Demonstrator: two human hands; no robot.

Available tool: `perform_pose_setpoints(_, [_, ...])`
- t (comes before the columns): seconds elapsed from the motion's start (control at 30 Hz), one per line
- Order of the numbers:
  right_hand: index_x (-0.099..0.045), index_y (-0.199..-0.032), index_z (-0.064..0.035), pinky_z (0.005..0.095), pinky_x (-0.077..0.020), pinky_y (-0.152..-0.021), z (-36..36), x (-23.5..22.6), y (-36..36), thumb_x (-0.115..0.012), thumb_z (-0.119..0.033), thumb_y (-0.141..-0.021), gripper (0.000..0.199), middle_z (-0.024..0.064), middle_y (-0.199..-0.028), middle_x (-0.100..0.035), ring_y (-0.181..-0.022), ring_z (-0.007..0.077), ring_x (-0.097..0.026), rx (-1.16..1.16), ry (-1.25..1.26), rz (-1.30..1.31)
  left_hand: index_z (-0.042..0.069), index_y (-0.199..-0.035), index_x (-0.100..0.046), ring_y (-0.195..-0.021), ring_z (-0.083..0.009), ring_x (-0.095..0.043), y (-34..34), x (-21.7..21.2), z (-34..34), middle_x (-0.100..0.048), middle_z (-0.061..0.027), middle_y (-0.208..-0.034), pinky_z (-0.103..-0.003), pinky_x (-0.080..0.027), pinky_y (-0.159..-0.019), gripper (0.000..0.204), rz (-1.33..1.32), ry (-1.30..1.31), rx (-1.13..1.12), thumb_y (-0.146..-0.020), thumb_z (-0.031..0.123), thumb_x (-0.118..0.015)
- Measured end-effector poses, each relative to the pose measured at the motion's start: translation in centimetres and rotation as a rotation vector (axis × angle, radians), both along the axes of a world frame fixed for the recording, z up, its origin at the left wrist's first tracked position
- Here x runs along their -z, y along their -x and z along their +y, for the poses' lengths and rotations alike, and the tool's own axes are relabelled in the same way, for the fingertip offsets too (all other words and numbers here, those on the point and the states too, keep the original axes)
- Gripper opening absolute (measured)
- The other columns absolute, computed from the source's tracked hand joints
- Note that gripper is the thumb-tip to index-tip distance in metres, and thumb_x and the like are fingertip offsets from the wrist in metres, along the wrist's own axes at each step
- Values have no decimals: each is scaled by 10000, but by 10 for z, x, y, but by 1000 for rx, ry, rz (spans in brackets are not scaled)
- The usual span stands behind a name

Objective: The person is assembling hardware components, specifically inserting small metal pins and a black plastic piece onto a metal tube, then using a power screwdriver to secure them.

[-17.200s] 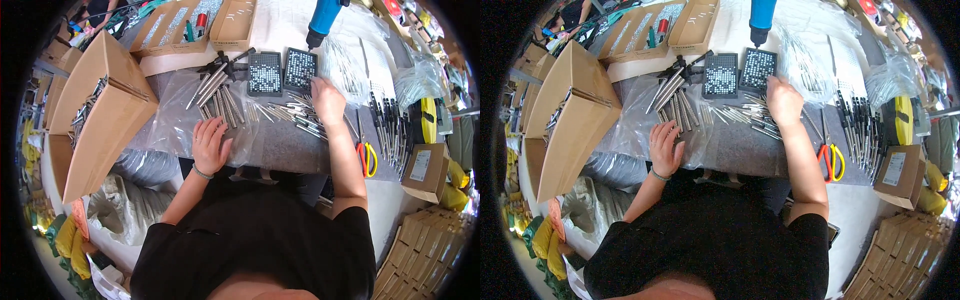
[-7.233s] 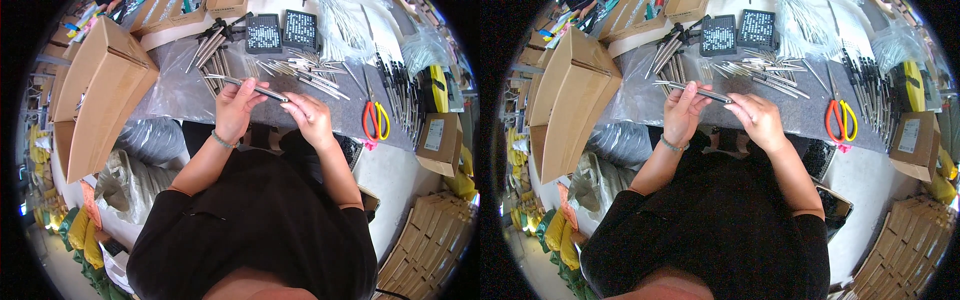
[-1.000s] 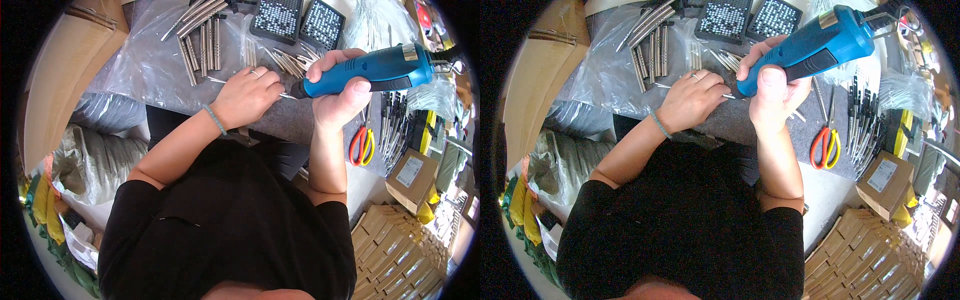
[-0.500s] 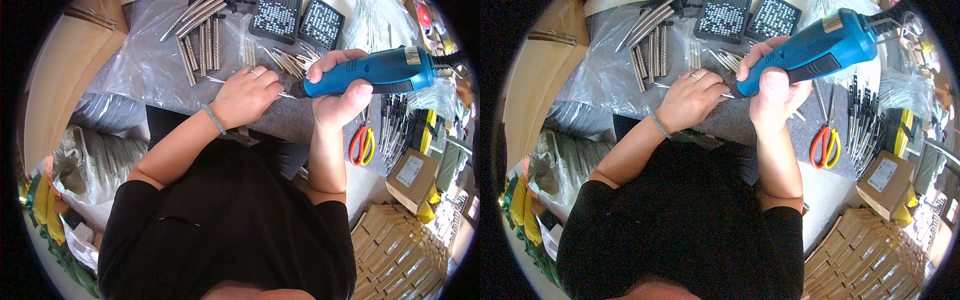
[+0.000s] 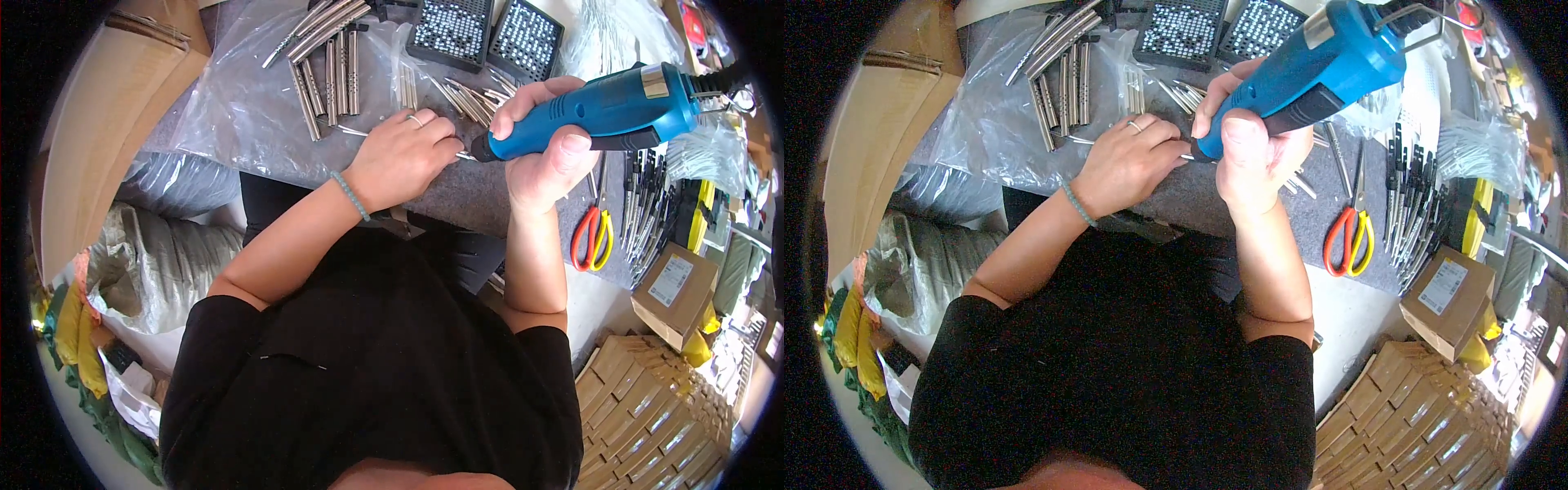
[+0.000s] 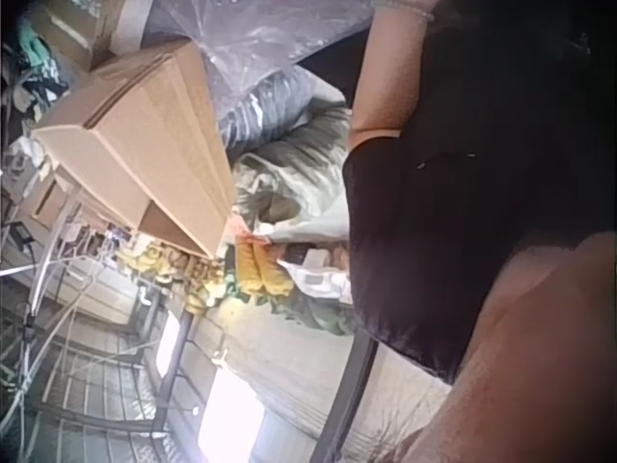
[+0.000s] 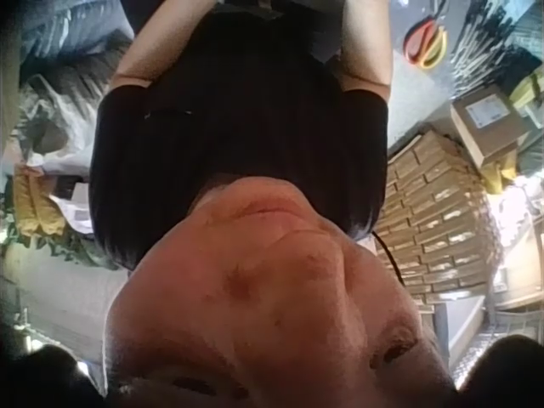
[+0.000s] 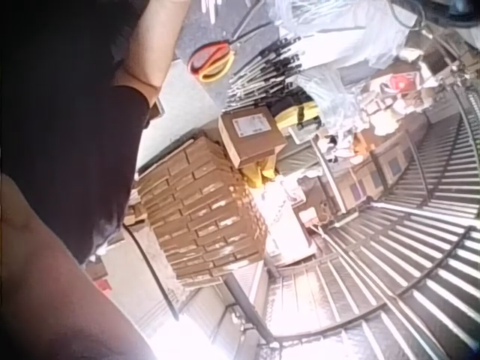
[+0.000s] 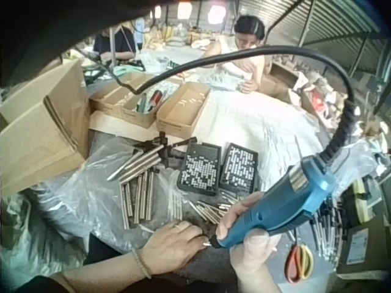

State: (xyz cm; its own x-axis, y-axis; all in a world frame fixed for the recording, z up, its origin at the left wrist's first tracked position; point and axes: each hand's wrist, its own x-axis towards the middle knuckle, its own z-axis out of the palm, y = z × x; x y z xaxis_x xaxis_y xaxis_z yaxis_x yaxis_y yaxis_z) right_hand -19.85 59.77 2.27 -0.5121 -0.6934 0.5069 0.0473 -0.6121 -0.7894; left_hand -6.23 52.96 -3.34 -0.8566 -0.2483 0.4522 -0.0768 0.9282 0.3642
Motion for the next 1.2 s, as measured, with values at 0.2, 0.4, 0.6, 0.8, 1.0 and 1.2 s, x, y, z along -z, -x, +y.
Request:
perform_pose_setpoints(0.2, [-449, -1079, 37, 260, -432, -495, -2, 1, 3, -650, -386, -822, 534, 129, -713, -552, -544, 156, -528, -54, -4, 24, 114, -802, -623, -833, -182, -534, 1, 0, 0, -531, -6, -814, -308, -432, -716, 77, 9, 21, -8, -764, 176, -598])
perform_pose_setpoints(0.4, [-437, -1052, 41, 246, -425, -478, 2, 2, -2, -673, -539, -759, 691, 94, -670, -541, -541, 144, -526, -65, -65, -37, 111, -807, -622, -833, -183, -535, 0, -4, 1, -533, -5, -825, -310, -434, -708, 78, 9, 13, -11, -755, 162, -596])
perform_pose_setpoints(0.6, [-443, -1088, -62, 291, -428, -501, -10, -20, 44, -511, -739, -741, 764, 78, -701, -518, -539, 183, -516, 190, -188, 165, 89, -867, -638, -850, -200, -547, -3, -2, 0, -564, -16, -865, -321, -456, -734, 146, -19, -27, -3, -746, 170, -650])
perform_pose_setpoints(0.8, [-452, -957, 1, 249, -399, -439, -61, -36, 92, -556, -362, -866, 389, 94, -605, -550, -453, 155, -523, 473, 67, 219, 94, -871, -639, -851, -192, -544, -1, -3, -1, -562, -10, -865, -318, -450, -722, 149, 12, -26, 12, -748, 176, -654])
perform_pose_setpoints(1.0, [-425, -958, -9, 244, -391, -443, -82, -17, 99, -590, -390, -870, 424, 64, -625, -525, -463, 142, -517, 412, 91, 283, 100, -868, -624, -856, -187, -515, -1, -4, -1, -533, -7, -860, -309, -416, -737, 121, -3, -19, 10, -772, 173, -616])
perform_pose_setpoints(1.2, [-428, -956, 6, 270, -424, -437, -85, -13, 96, -578, -533, -829, 573, 114, -623, -525, -464, 177, -526, 452, 32, 320, 97, -877, -624, -857, -188, -514, 0, -5, -2, -532, -9, -862, -310, -417, -738, 129, -13, -36, 22, -774, 175, -618])
